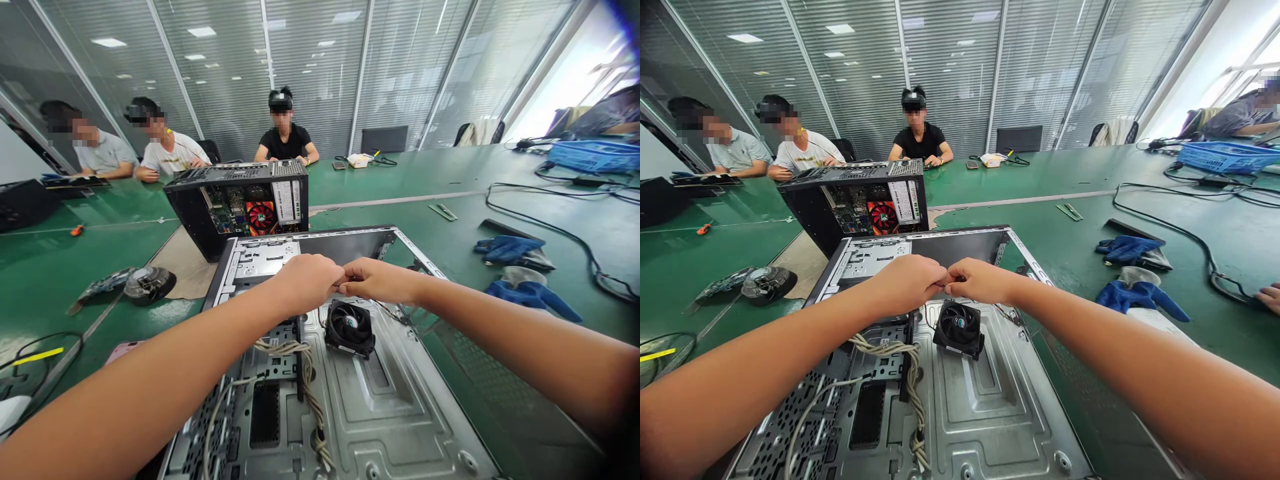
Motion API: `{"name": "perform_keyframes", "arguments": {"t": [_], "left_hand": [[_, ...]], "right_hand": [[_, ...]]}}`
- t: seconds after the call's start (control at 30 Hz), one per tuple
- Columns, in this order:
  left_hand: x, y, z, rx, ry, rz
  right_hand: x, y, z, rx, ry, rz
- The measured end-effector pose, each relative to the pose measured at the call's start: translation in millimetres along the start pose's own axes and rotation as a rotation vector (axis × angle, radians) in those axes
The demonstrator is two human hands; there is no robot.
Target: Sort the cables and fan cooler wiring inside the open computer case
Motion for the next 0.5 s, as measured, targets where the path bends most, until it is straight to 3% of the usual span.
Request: {"name": "perform_keyframes", "arguments": {"t": [0.5], "left_hand": [[0.3,-0.4,-1.8,0.013,-0.018,0.023]], "right_hand": [[3.1,-2.0,-2.4,0.036,0.007,-0.029]]}}
Point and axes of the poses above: each hand's wrist, its own y-axis away from the middle knuckle, its own z-axis out of the palm, x = y × z, the point moved 5 cm from there along -y, towards the middle knuckle, and after that the axes turned 14 degrees about -y, right-handed, at the moved point
